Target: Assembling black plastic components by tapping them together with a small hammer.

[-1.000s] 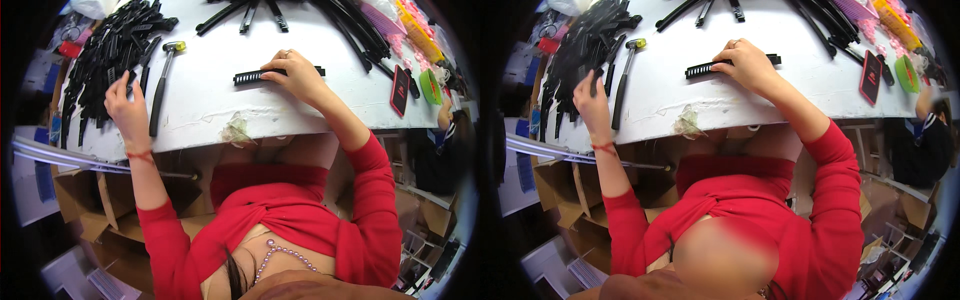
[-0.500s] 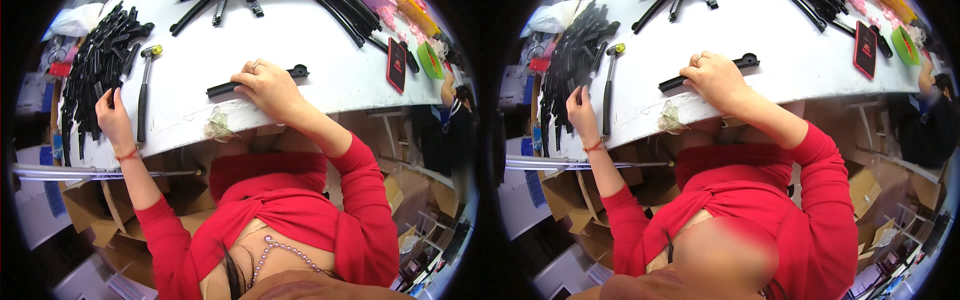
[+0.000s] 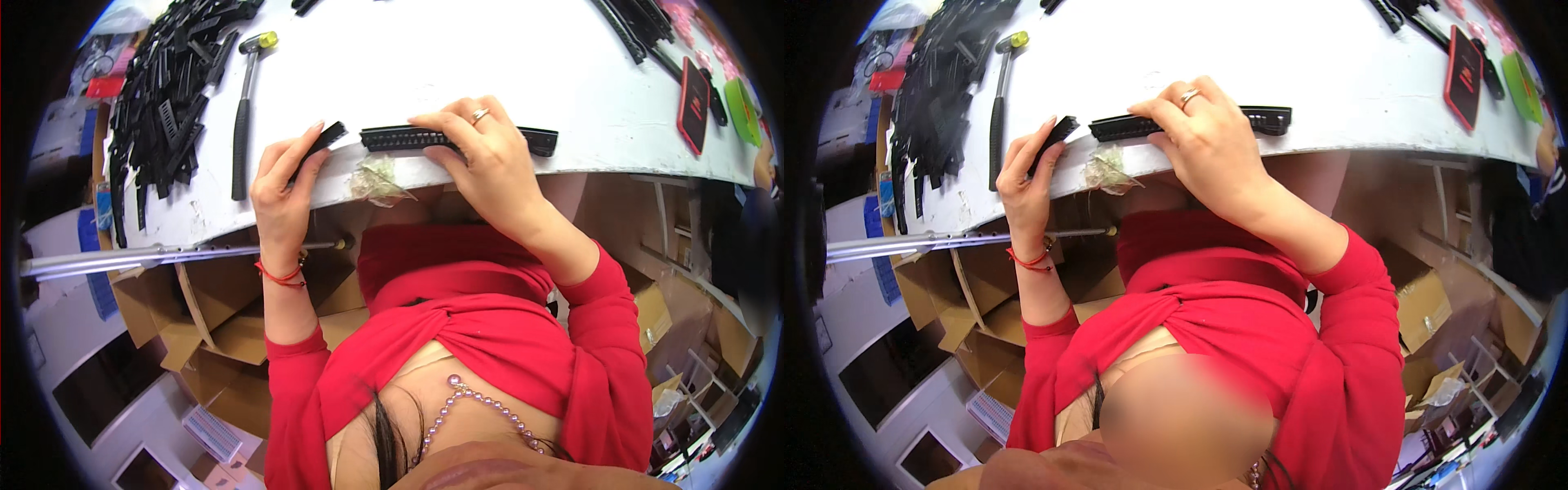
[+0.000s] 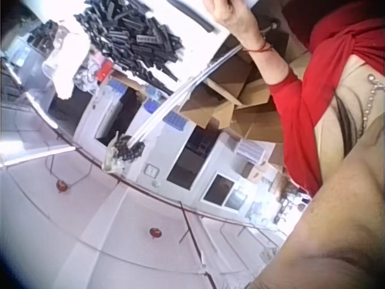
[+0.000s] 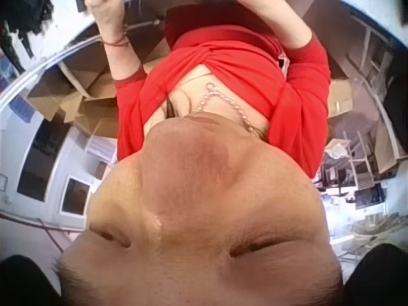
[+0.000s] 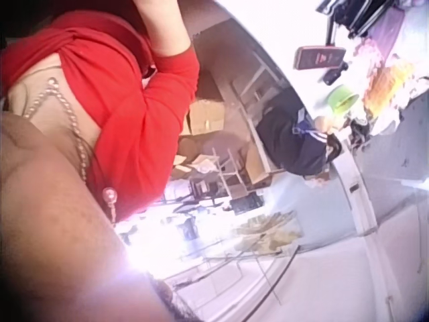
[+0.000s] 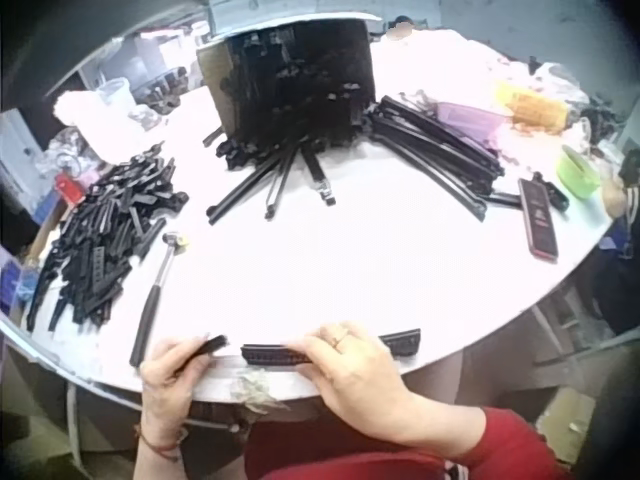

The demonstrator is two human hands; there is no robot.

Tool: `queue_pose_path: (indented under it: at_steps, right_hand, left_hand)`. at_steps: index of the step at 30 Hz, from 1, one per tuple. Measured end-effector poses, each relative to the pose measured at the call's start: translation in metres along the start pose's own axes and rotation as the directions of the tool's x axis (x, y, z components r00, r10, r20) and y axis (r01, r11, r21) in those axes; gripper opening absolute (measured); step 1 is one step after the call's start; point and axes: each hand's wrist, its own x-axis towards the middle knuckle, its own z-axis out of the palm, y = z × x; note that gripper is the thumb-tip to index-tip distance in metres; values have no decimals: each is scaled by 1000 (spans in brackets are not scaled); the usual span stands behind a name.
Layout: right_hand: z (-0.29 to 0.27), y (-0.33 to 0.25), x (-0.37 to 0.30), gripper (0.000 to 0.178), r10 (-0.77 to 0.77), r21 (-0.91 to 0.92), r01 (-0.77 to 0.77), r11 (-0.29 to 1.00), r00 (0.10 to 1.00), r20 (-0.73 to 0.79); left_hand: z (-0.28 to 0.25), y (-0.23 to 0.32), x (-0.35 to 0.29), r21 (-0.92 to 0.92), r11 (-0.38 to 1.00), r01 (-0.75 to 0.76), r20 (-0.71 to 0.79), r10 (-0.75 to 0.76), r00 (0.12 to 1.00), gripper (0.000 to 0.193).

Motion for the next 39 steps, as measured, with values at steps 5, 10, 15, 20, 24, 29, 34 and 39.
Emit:
queue_pose_path:
  at_steps: [5, 10, 15, 20, 24, 29, 34, 39]
  right_hand:
    - [6, -2, 4, 27, 62, -41, -63, 997, 998, -14]
    - [8, -5, 7, 21, 71, -96, -71, 993, 997, -7]
    - [9, -4, 9, 20, 10, -113, -11, 994, 1000, -18]
    - [9, -4, 8, 19, 18, -122, -18, 992, 1000, -5]
    - [9, -4, 7, 19, 18, -135, -17, 991, 1000, 5]
    - [9, -5, 7, 22, 31, -114, -31, 993, 1000, -2]
    - [10, -6, 7, 23, 57, -70, -57, 996, 998, -6]
    - [8, -6, 9, 22, 47, -44, -48, 998, 999, -25]
  left_hand:
    - [-12, -4, 2, -62, 995, 77, 119, -69, 990, 32]
    - [-11, -8, 7, -155, 985, 77, 171, -50, 984, 27]
    - [-16, -2, 16, -85, 990, 110, 264, -84, 961, 25]
    - [-14, -7, 17, -84, 995, 44, 239, -23, 971, 25]
    - [-13, 0, 6, 85, 990, -113, 183, 96, 978, 27]
    - [-11, -2, -2, 152, 974, -171, 98, 157, 983, 26]
    - [-12, -2, -5, -205, 977, 59, 129, -33, 991, 27]
    - [-22, 8, 11, -128, 964, 232, 238, -197, 951, 30]
